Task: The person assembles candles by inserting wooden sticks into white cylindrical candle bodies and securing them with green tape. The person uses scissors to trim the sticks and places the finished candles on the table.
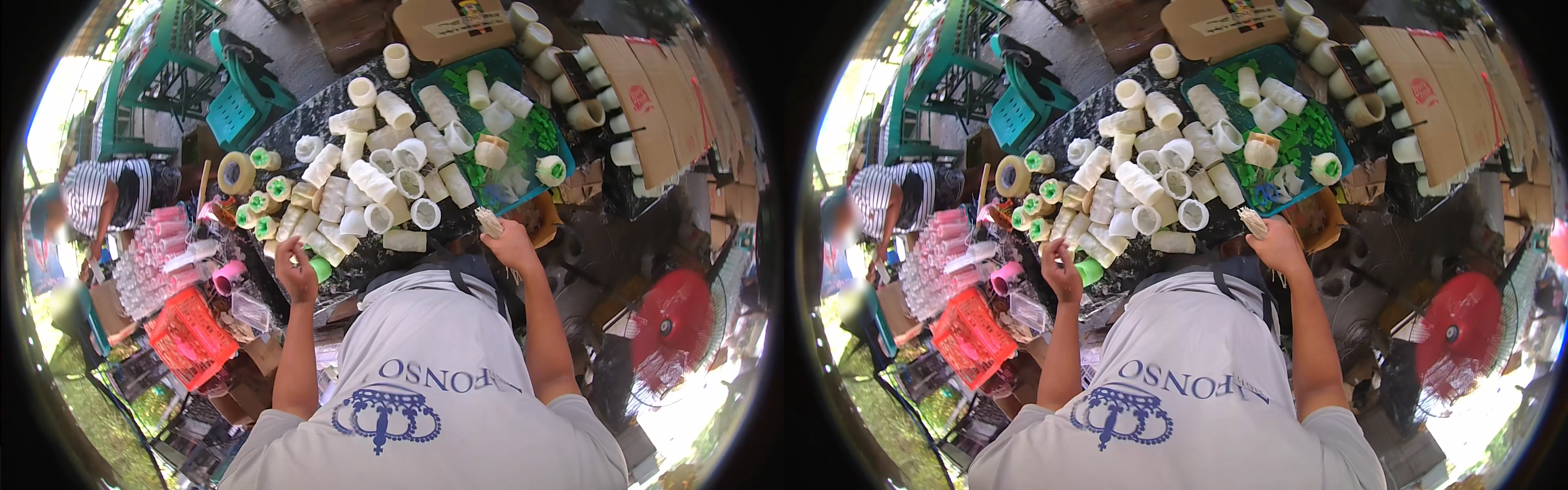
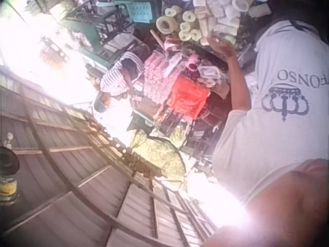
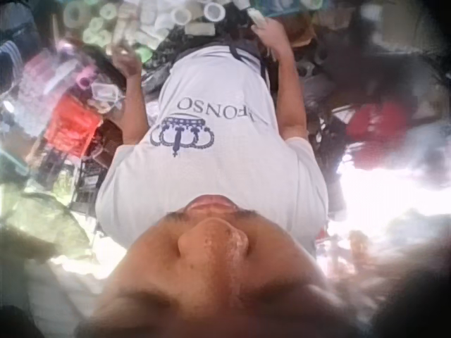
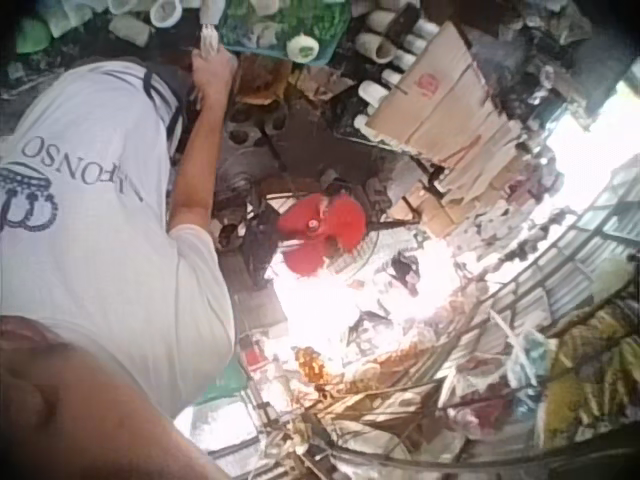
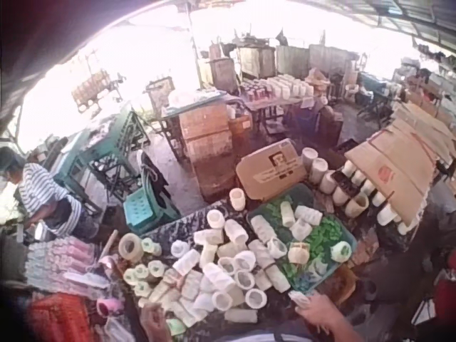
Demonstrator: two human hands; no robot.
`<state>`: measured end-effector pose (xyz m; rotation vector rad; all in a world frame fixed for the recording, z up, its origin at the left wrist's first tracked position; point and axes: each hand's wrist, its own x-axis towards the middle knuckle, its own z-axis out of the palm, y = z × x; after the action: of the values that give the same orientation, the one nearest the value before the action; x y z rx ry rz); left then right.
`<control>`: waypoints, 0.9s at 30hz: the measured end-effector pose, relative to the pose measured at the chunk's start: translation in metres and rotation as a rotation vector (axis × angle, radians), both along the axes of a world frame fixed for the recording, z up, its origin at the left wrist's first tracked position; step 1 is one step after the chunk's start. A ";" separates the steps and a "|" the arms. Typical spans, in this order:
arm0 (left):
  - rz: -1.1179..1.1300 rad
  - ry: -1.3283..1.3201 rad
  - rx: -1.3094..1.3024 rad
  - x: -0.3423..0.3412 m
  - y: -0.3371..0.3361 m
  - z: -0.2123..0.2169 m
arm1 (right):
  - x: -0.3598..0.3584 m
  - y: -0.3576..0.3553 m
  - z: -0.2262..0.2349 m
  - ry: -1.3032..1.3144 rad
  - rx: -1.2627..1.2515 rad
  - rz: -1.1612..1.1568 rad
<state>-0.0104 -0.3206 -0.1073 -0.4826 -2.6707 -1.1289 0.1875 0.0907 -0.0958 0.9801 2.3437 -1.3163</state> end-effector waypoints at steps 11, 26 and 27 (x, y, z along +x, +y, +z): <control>0.380 -0.283 -0.005 0.118 -0.107 -0.108 | -0.093 -0.045 0.025 -0.035 0.094 0.348; 0.277 -0.135 -0.016 0.063 -0.057 -0.069 | -0.179 -0.214 0.036 0.014 0.284 1.103; 0.235 -0.120 -0.063 0.062 -0.055 -0.057 | -0.182 -0.226 0.035 0.017 0.319 1.154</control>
<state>0.0512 -0.3760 -0.1643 -0.1083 -2.7815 -1.0375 0.0056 -0.1353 -0.0604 -0.3780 2.4457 -0.4801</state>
